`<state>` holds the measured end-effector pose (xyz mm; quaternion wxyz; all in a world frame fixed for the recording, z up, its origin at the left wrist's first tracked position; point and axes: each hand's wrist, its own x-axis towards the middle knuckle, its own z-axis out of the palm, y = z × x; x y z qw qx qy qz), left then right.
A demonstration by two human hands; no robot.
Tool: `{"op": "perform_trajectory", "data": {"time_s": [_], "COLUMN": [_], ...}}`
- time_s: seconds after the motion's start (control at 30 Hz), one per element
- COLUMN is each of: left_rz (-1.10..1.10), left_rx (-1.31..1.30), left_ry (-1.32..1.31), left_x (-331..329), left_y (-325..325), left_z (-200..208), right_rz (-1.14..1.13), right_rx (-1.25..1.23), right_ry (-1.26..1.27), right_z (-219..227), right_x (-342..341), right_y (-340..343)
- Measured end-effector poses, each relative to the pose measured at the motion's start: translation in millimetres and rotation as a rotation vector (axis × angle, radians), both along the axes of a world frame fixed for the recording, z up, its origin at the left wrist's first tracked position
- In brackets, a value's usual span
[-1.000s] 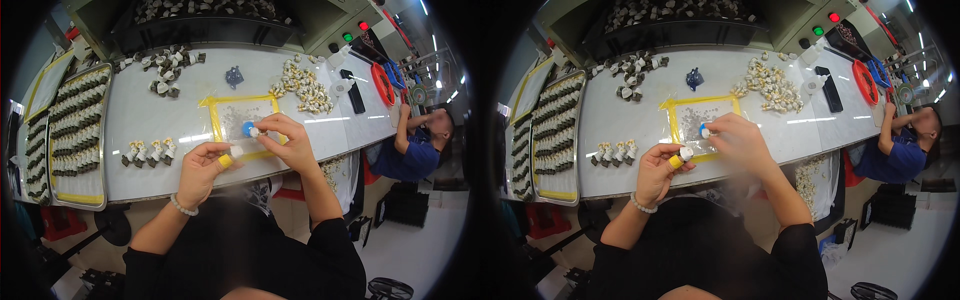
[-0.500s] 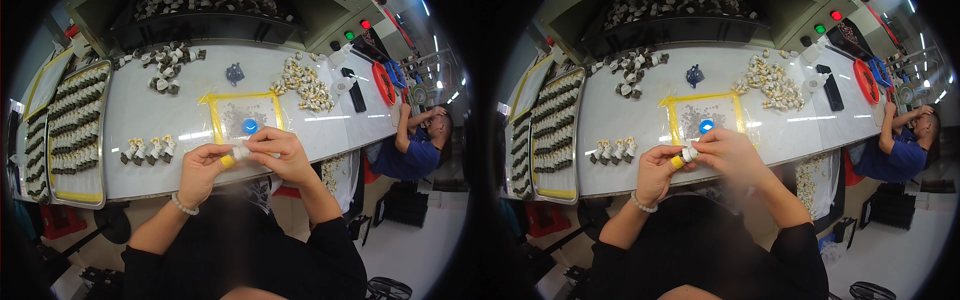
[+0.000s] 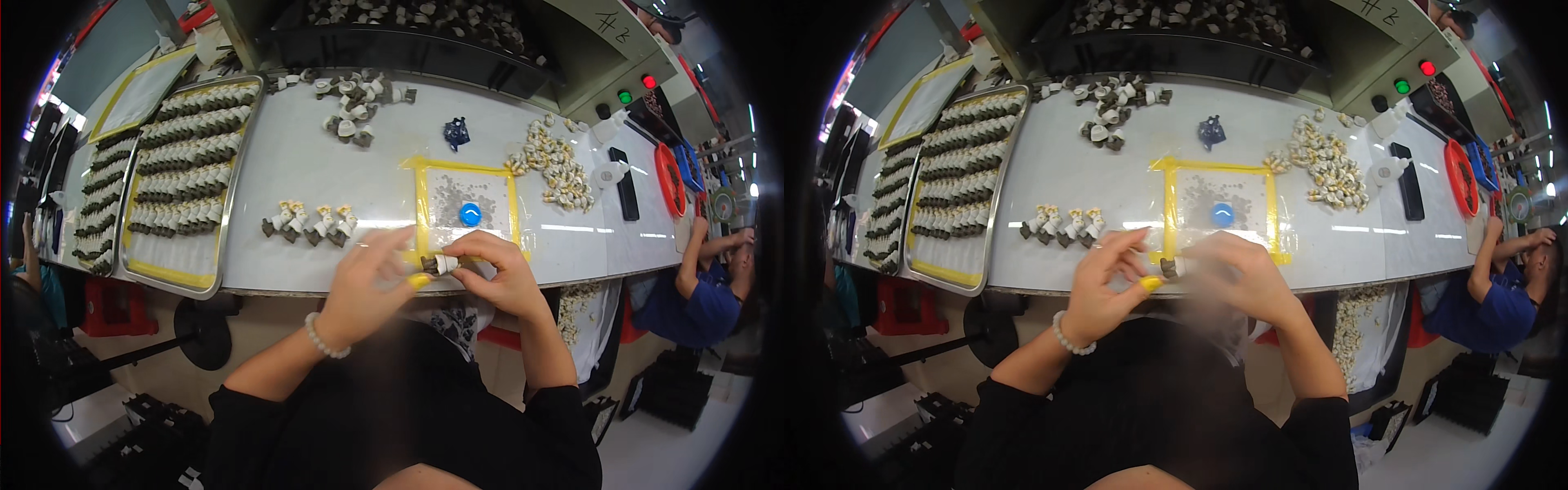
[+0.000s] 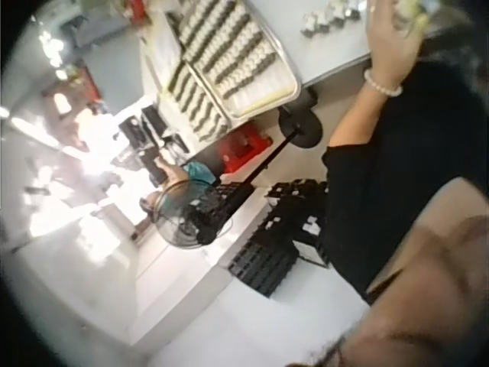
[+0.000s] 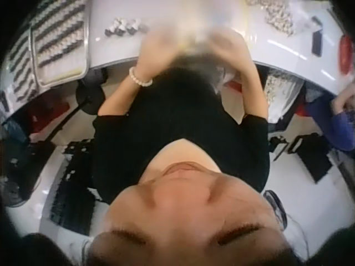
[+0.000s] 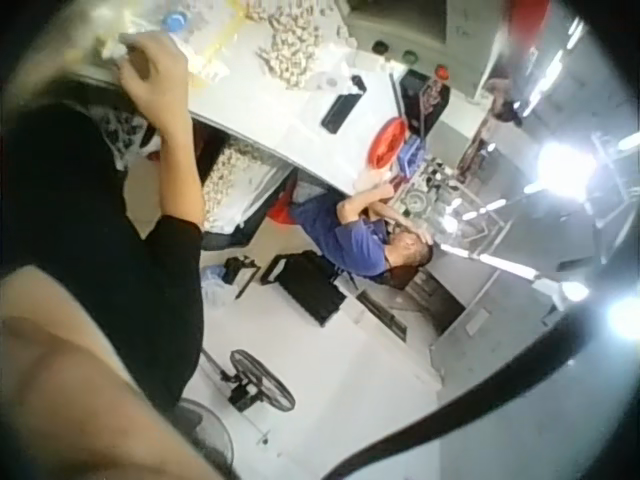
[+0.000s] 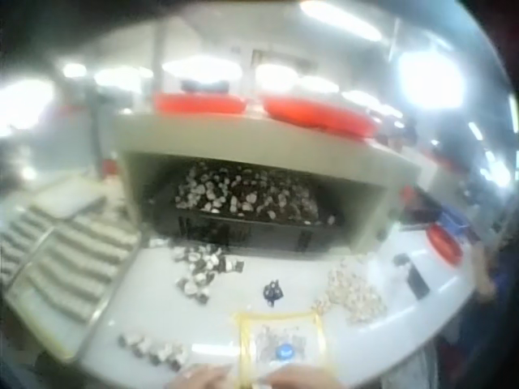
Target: The person assembles small electronic components and plastic parts by hand, applying glue from a glue bottle and placing the parts into an assembly tray.
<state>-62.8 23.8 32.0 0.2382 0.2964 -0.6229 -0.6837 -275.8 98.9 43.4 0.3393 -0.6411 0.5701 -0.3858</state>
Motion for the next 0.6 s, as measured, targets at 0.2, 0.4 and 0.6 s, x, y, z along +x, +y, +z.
{"op": "perform_trajectory", "data": {"time_s": [0.2, 0.4, 0.6], "left_rz": [0.467, 0.402, 0.401], "left_rx": [-1.05, -1.044, -0.985], "left_ry": [-0.52, -0.664, -0.585], "left_x": [74, 91, 91], "left_y": [-26, -44, -57], "left_z": [10, -3, -3], "right_rz": [0.073, 0.194, 0.247], "right_rx": [-0.123, -0.192, -0.241], "right_ry": [0.151, 0.228, 0.282], "right_z": [-3, -9, -10], "right_x": [27, 46, 52], "right_y": [-33, -70, -84]}}
